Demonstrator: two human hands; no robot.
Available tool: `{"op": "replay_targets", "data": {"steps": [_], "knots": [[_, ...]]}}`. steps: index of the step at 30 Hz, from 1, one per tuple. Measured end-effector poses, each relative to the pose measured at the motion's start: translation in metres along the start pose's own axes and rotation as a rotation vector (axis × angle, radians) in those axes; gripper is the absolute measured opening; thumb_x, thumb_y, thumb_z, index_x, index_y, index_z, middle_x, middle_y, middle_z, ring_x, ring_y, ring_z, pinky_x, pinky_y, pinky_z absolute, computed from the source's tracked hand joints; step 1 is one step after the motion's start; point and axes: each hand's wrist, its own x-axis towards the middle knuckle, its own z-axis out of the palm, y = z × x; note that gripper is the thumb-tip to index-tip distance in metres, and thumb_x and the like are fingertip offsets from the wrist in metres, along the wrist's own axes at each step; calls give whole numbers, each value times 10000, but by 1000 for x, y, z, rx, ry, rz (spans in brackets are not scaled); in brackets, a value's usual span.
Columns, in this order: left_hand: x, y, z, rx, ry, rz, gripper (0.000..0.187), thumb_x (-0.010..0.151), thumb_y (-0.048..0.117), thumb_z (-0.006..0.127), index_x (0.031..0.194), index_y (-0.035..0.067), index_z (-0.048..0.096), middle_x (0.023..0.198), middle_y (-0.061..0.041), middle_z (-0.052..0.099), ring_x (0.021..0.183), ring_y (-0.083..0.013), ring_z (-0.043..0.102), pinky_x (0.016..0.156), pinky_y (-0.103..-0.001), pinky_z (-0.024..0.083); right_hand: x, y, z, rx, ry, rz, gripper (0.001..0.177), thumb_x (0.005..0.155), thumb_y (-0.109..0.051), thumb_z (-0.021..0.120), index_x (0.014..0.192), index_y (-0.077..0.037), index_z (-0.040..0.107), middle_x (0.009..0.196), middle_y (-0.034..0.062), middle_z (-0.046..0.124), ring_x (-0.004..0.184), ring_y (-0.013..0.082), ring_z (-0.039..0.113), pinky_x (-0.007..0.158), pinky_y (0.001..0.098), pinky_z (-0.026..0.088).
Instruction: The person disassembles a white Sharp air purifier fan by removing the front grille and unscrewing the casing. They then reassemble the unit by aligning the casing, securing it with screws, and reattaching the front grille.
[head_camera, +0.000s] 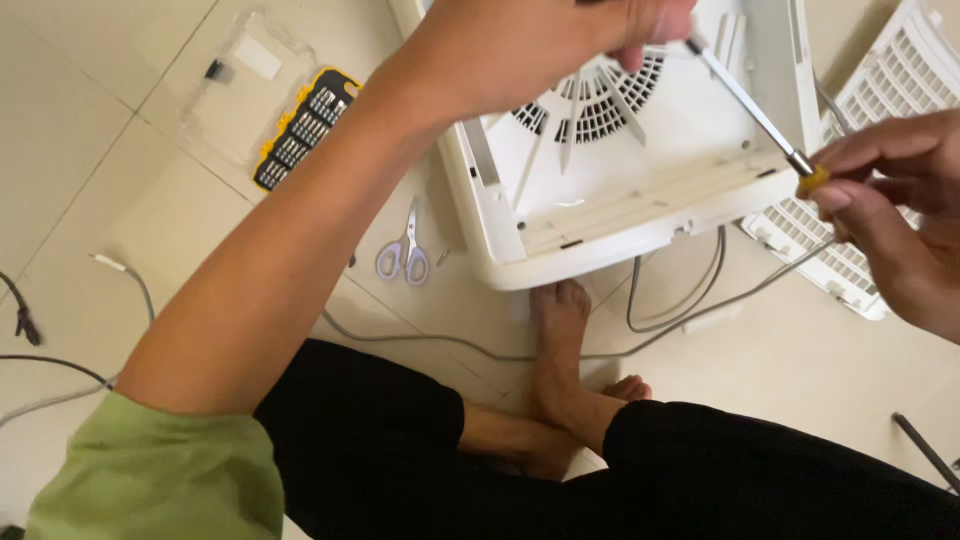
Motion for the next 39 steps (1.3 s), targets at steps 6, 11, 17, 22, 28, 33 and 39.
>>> {"op": "replay_targets", "data": {"steps": [6, 11, 17, 22, 28, 33, 39], "knots": [[-69, 23, -4, 193, 112, -198, 99, 921, 102, 802, 999, 56, 762, 893, -52, 783, 785, -143, 764, 730, -280, 580, 30, -14, -21, 26, -228, -11, 193, 951, -133, 687, 1097, -10, 708, 950, 142, 742, 794, 158, 766, 688, 329, 612], [-90, 54, 23, 422, 114, -248, 106, 854, 130, 789, 948, 88, 762, 856, -86, 754, 795, -281, 723, 696, -387, 543, 36, -79, -38, -126, -241, -256, 196, 797, -98, 785, 974, -15, 763, 967, 109, 762, 815, 217, 754, 672, 303, 599], [-106, 6, 66, 484, 104, -101, 86, 874, 133, 787, 955, 104, 785, 827, -102, 706, 810, -319, 657, 712, -443, 510, 12, -118, -26, -269, -48, -306, 129, 830, -23, 814, 916, 13, 725, 980, 112, 738, 747, 204, 724, 613, 285, 570], [-124, -18, 71, 614, 115, 54, 92, 799, 133, 804, 888, 108, 803, 813, -48, 738, 858, -274, 652, 748, -431, 475, 7, -147, 2, -255, -22, -387, 138, 872, 5, 797, 889, 49, 667, 967, 136, 704, 766, 212, 730, 650, 297, 583], [-135, -13, 70, 708, 52, -44, 77, 835, 145, 774, 896, 123, 815, 803, -61, 710, 941, -249, 608, 897, -419, 397, 6, -152, 28, -204, -44, -347, 120, 893, 24, 764, 980, 34, 682, 952, 127, 701, 781, 226, 736, 665, 325, 573], [-130, -14, 67, 716, -32, -102, 91, 832, 153, 760, 885, 96, 808, 783, -85, 701, 967, -274, 600, 1014, -462, 342, 10, -140, 38, -125, -11, -315, 132, 905, 21, 756, 992, 36, 658, 982, 126, 705, 819, 222, 749, 684, 316, 579], [-120, -20, 62, 830, -179, -121, 220, 818, -12, 649, 922, 96, 809, 779, -145, 695, 958, -290, 635, 1123, -543, 291, 26, -130, 44, -116, -55, -270, 152, 897, 9, 768, 982, 37, 646, 972, 128, 703, 813, 221, 748, 669, 310, 580]]}}
